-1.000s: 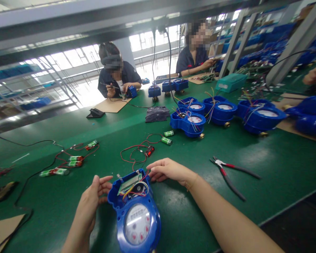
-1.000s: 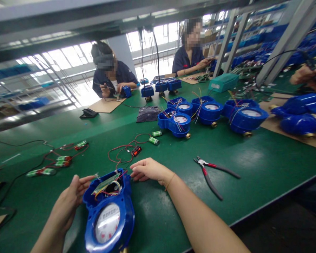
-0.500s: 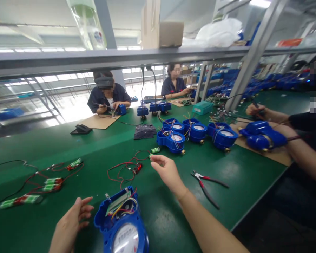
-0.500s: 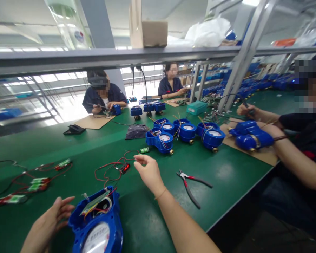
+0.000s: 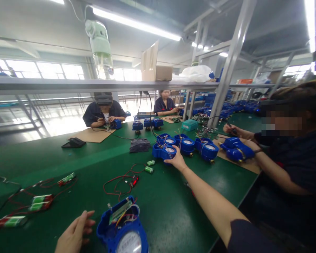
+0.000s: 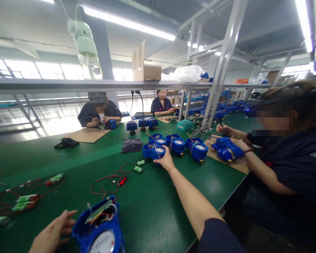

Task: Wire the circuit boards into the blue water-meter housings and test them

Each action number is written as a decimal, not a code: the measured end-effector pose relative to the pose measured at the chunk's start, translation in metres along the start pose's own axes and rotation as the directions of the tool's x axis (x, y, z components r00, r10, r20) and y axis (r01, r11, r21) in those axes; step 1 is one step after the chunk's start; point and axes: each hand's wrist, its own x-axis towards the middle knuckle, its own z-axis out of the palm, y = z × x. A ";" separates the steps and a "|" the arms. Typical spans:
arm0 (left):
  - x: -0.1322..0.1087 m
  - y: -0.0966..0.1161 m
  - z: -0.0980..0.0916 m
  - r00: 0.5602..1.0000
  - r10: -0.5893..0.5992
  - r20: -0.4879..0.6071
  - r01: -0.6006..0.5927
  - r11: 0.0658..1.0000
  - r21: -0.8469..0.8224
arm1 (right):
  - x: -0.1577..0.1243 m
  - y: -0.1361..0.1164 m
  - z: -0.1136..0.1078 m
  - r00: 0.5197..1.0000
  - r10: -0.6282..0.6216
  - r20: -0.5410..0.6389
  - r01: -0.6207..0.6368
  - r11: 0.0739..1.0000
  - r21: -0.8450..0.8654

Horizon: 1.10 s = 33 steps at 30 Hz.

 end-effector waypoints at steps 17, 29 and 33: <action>0.021 -0.012 -0.007 0.991 -0.053 0.124 0.039 0.993 0.113 | -0.116 -0.039 -0.003 0.986 0.084 -0.146 -0.103 0.987 -0.126; -0.012 0.017 0.002 0.998 -0.045 0.035 0.038 0.984 0.174 | -0.254 -0.055 -0.051 0.986 0.117 -0.122 -0.141 0.969 -0.204; -0.015 0.016 0.006 1.000 -0.026 -0.005 0.026 0.983 0.184 | -0.273 -0.058 -0.061 0.992 0.099 -0.076 -0.114 0.966 -0.232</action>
